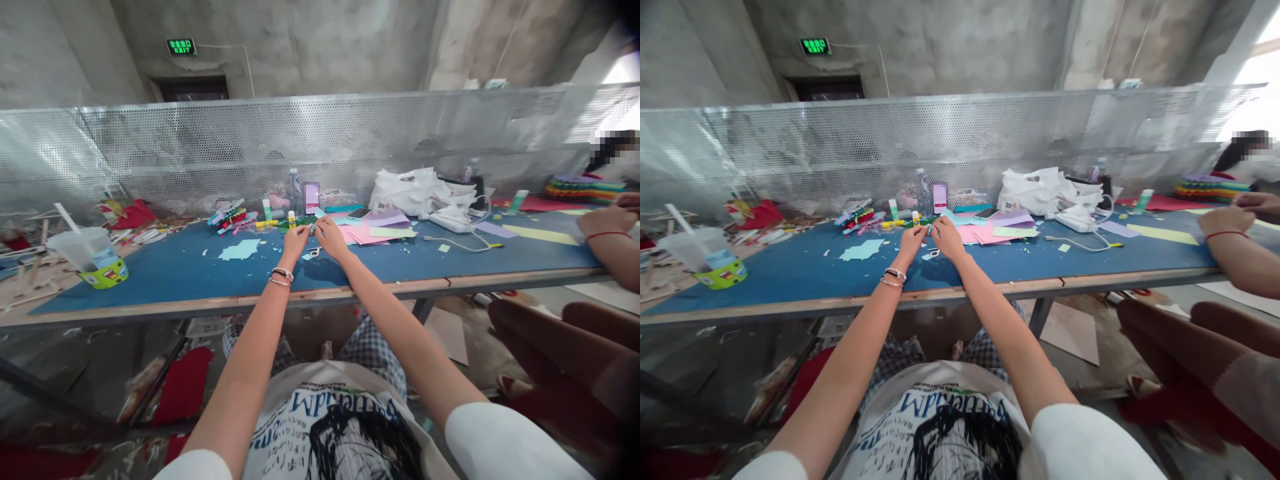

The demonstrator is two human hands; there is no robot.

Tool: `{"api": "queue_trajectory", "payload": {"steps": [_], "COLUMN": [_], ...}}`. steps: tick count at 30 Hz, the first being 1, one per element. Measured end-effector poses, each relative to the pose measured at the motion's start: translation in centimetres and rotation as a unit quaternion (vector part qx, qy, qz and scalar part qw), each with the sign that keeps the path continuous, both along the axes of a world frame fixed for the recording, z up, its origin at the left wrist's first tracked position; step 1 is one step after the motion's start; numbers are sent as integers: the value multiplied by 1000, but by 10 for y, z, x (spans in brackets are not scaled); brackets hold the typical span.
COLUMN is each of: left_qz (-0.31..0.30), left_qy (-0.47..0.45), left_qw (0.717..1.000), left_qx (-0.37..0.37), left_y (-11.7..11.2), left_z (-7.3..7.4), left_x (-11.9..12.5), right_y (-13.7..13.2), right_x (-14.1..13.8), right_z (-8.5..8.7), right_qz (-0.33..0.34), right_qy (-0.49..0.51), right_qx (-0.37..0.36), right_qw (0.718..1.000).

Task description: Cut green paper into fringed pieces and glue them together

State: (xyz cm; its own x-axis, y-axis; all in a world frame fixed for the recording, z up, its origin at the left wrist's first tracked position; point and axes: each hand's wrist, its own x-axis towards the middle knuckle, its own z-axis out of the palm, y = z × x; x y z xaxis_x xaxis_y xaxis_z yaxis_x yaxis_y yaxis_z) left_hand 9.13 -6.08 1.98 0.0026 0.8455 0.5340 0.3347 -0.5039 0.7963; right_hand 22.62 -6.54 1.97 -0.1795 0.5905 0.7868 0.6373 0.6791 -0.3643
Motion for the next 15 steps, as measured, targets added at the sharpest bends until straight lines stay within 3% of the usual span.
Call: {"api": "queue_trajectory", "payload": {"steps": [10,15], "left_qz": [37,47], "left_qy": [4,-37], "left_qw": [999,997], "left_qx": [-6,-41], "left_y": [2,6], "left_z": [-2,-5], "left_x": [-2,-3], "right_y": [7,-1], "right_x": [3,3], "right_z": [-7,0], "right_qz": [-36,25], "right_qy": [18,45], "right_qx": [-31,22], "right_qw": [999,998]}}
